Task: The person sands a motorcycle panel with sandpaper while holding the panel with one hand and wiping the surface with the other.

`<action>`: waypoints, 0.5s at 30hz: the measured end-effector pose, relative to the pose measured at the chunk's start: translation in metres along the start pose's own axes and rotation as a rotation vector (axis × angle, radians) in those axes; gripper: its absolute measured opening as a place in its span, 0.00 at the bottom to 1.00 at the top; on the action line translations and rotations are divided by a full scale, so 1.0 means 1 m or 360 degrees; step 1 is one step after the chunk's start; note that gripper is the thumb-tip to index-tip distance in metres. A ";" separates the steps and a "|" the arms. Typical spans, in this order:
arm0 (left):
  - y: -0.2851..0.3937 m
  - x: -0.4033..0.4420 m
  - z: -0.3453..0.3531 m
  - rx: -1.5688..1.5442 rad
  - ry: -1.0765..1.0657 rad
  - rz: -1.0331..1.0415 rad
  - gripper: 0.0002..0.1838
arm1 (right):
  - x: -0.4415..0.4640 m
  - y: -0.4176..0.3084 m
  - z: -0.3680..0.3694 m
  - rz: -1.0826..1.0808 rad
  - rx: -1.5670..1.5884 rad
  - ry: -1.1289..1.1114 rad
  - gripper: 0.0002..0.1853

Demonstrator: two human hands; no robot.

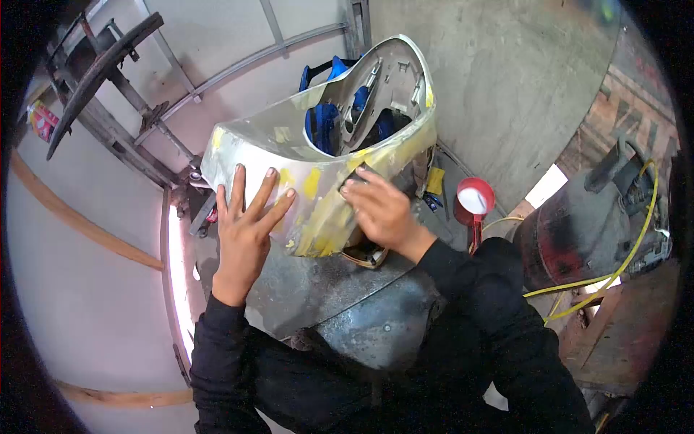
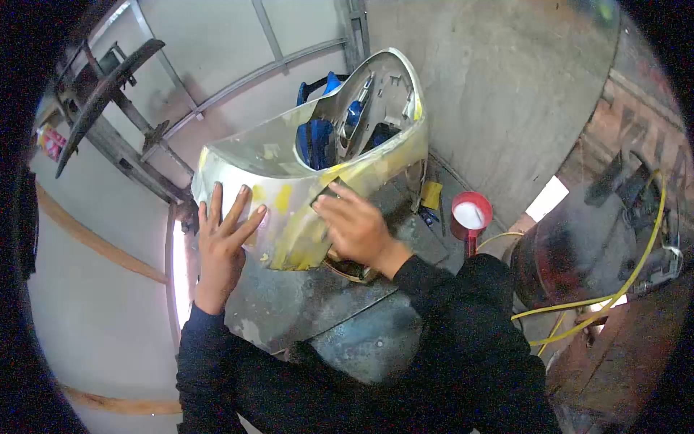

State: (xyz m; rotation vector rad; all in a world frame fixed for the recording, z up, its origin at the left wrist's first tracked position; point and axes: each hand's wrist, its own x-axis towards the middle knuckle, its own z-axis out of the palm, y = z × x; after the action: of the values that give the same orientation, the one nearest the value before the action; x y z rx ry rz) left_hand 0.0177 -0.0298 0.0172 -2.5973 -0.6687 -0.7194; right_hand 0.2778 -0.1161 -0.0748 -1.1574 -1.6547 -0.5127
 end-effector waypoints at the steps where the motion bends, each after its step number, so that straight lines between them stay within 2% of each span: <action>1: -0.001 0.000 -0.001 -0.0004 -0.0013 0.0004 0.35 | -0.002 0.017 0.000 -0.0051 -0.0041 0.0032 0.13; 3: 0.001 -0.002 -0.002 -0.0015 -0.0033 -0.0019 0.35 | 0.004 0.050 -0.004 0.0411 -0.0121 0.0229 0.13; 4: 0.002 -0.002 -0.003 -0.0027 -0.0034 -0.0010 0.35 | 0.005 0.052 -0.009 0.0465 -0.0088 0.0212 0.13; 7: 0.003 0.000 -0.001 -0.0012 -0.0011 -0.0010 0.35 | 0.000 0.012 -0.007 0.0014 -0.0043 0.0001 0.12; 8: 0.003 -0.001 -0.002 -0.0015 -0.0021 -0.0018 0.35 | 0.001 0.009 -0.007 -0.0031 0.0094 -0.0036 0.13; 12: 0.007 -0.002 -0.010 -0.0014 -0.0077 -0.0052 0.34 | -0.002 0.072 -0.007 0.0521 -0.0046 0.0266 0.14; 15: 0.002 -0.003 -0.007 -0.0018 -0.0053 -0.0041 0.34 | 0.003 0.020 -0.007 0.0069 -0.0104 0.0145 0.13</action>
State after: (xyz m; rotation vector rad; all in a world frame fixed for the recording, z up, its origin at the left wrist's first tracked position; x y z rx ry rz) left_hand 0.0138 -0.0361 0.0205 -2.6210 -0.7115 -0.6908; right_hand 0.2984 -0.1107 -0.0730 -1.1974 -1.5415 -0.5874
